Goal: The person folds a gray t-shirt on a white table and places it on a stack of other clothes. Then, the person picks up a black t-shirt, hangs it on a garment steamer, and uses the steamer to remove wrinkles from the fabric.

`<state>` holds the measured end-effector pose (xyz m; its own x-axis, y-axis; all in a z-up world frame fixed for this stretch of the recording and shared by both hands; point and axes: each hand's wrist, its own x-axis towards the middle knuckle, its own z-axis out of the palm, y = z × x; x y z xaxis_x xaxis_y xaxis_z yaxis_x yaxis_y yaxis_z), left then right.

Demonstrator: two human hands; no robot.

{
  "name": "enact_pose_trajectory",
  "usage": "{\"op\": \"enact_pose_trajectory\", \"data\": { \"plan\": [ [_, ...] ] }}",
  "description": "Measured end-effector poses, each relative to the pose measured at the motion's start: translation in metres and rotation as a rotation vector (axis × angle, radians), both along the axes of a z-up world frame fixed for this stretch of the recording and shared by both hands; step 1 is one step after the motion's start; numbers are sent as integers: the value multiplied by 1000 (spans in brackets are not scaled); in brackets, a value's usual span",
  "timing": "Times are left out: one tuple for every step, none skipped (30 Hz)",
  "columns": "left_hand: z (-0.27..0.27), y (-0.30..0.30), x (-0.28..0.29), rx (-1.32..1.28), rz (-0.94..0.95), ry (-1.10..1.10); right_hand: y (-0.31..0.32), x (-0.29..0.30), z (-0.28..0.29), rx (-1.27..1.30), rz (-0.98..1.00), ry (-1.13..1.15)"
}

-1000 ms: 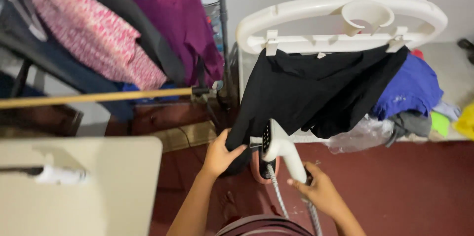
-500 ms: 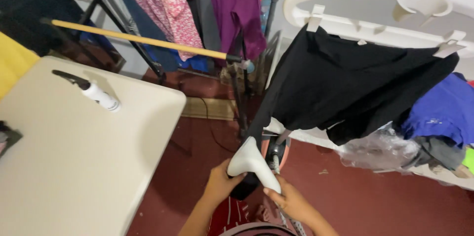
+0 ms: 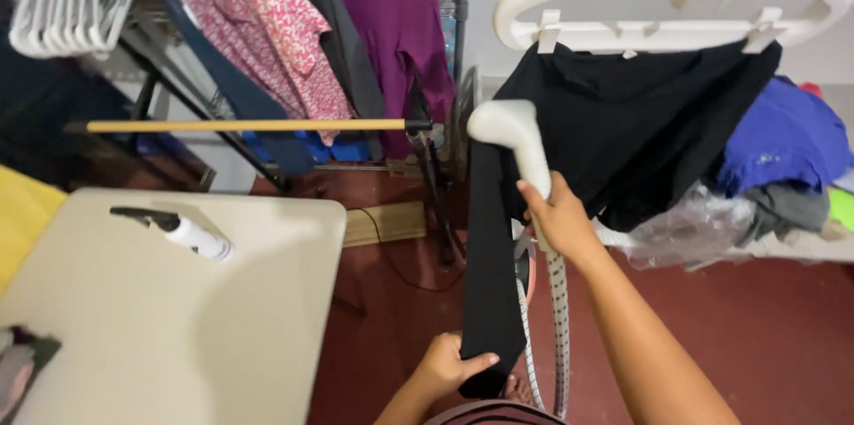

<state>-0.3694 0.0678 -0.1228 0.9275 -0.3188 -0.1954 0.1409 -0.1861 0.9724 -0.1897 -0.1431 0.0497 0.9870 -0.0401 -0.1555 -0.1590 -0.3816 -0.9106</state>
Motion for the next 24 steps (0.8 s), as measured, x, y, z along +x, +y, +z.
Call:
{"op": "enact_pose_trajectory", "data": {
  "plan": [
    [-6, 8, 0, 2, -18, 1, 7, -5, -11, 2, -18, 1],
    [-13, 15, -2, 62, -54, 36, 15, -12, -23, -90, 7, 31],
    [-19, 23, -3, 124, -90, 69, 22, -18, -35, -181, 33, 63],
    [-30, 27, -1, 120, -107, 66, 27, -34, -53, -184, 15, 63],
    [-41, 32, 1, 124, -80, 72, 34, -49, -71, -230, 102, 82],
    [-52, 38, 1, 128, -50, 80, 42, -65, -90, -275, 194, 103],
    [-67, 44, 4, 125, -63, 80, 46, -87, -109, -278, 181, 107],
    [-82, 48, 7, -36, 3, 92, 49, -108, -127, -345, 242, 165],
    [-96, 53, 10, -197, 68, 106, 53, -130, -146, -412, 304, 225],
    [-101, 61, 9, -197, 65, 108, 61, -145, -140, -412, 302, 228],
    [-107, 68, 9, -220, 120, 142, 68, -161, -134, -376, 290, 342],
    [-111, 76, 8, -239, 169, 176, 76, -178, -128, -335, 273, 455],
    [-108, 81, 5, -237, 162, 178, 76, -187, -136, -332, 266, 458],
    [-105, 85, 6, -90, 164, 106, 75, -192, -144, -367, 256, 453],
    [-101, 88, 6, 57, 165, 33, 73, -198, -152, -402, 246, 447],
    [-102, 88, 5, 55, 158, 27, 71, -194, -167, -402, 237, 443],
    [-102, 87, 4, -73, 160, 138, 69, -191, -181, -459, 256, 294],
    [-102, 86, 0, -200, 156, 256, 67, -190, -195, -514, 271, 152],
    [-88, 88, 0, -199, 144, 256, 73, -175, -170, -514, 259, 154],
    [-74, 89, 0, -115, 80, 169, 78, -157, -145, -450, 216, 218],
    [-60, 90, 0, -30, 16, 82, 83, -139, -121, -386, 173, 282],
    [-53, 92, -1, -31, 18, 82, 79, -121, -113, -387, 176, 282],
    [-46, 94, -2, -18, -19, 13, 74, -102, -106, -337, 131, 212],
    [-40, 96, -3, -3, -53, -55, 70, -82, -99, -286, 89, 143]
  ]
}}
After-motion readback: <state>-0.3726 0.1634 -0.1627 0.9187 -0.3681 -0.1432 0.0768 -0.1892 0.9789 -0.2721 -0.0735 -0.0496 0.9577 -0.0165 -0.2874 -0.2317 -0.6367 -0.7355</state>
